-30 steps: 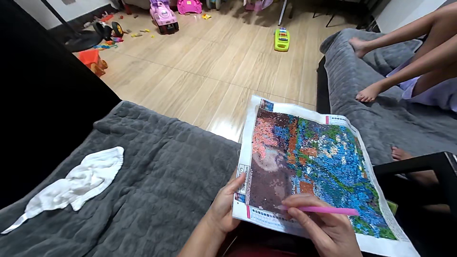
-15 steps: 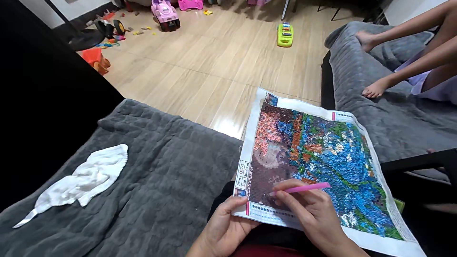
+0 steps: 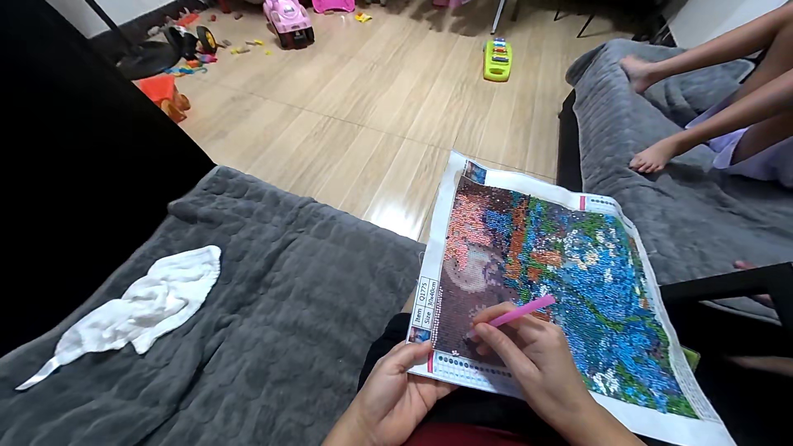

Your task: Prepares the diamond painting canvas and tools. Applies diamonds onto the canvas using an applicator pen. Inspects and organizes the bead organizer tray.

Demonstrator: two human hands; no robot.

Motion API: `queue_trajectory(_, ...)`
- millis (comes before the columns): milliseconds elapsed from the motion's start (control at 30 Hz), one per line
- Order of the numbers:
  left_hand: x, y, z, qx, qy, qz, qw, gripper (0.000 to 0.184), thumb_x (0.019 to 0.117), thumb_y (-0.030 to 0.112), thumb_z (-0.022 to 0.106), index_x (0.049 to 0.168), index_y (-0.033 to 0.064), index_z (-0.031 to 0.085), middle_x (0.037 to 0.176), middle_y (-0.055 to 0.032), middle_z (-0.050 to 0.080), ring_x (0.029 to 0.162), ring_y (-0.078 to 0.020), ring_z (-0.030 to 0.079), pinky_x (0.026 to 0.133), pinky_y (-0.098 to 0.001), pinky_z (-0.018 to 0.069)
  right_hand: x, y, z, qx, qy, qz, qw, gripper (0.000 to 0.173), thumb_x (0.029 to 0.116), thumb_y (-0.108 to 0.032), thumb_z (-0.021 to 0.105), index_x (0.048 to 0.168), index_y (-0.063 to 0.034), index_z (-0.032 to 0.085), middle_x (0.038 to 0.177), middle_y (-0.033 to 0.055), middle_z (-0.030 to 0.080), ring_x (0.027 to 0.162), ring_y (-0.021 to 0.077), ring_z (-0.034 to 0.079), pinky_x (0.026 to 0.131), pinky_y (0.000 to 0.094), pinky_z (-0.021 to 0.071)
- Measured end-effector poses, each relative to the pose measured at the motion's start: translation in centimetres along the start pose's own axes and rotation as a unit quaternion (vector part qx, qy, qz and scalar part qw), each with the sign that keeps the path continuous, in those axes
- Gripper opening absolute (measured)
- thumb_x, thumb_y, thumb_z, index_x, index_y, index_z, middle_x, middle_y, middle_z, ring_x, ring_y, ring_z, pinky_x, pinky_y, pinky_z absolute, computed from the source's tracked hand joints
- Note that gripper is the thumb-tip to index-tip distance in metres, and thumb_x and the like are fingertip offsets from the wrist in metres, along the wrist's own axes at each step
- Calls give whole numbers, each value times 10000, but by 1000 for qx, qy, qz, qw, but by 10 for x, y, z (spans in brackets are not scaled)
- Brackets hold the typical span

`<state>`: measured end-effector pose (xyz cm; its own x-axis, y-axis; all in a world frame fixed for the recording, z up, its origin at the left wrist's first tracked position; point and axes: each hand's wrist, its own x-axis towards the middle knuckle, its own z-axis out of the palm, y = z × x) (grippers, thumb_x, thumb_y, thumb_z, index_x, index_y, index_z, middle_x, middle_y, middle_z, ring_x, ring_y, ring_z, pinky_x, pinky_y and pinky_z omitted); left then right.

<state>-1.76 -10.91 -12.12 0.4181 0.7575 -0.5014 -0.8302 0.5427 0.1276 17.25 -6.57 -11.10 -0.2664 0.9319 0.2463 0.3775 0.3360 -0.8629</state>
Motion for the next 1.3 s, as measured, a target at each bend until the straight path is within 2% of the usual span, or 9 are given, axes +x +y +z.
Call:
queue_trajectory(167, 2, -1, -4, 8, -20, 8, 1000, 286, 1043, 33, 305, 1175, 40, 559, 1137, -183, 723, 1060, -297, 729, 949, -448, 590, -1, 0, 0, -6, -5, -11, 1000, 228, 1003, -211, 571, 960, -36, 712, 868, -5, 717, 740, -11, 682, 675, 147, 582)
queue_trajectory(433, 2, -1, -11, 30, -61, 23, 997, 288, 892, -97, 483, 1088, 44, 641, 1091, -165, 747, 1030, -275, 742, 945, -447, 591, -1, 2, 0, -15, -2, -17, 1000, 236, 1003, -222, 571, 952, -37, 709, 857, -8, 713, 735, -25, 669, 675, 134, 569)
queue_trajectory(567, 3, -1, -14, 35, -78, 25, 996, 314, 865, -123, 519, 1091, 44, 658, 1100, -165, 749, 1040, -279, 740, 963, -450, 584, -1, 3, -1, -14, -5, -15, 1000, 234, 1002, -221, 568, 953, -40, 709, 846, -12, 712, 729, -25, 672, 671, 133, 571)
queue_trajectory(1300, 3, -2, -11, 41, -59, 28, 997, 352, 838, -159, 488, 1100, 36, 620, 1090, -161, 749, 1027, -272, 743, 949, -448, 589, 1, 0, -2, 7, -27, 31, 999, 214, 987, -197, 564, 943, -49, 711, 823, -33, 710, 689, -19, 677, 632, 147, 582)
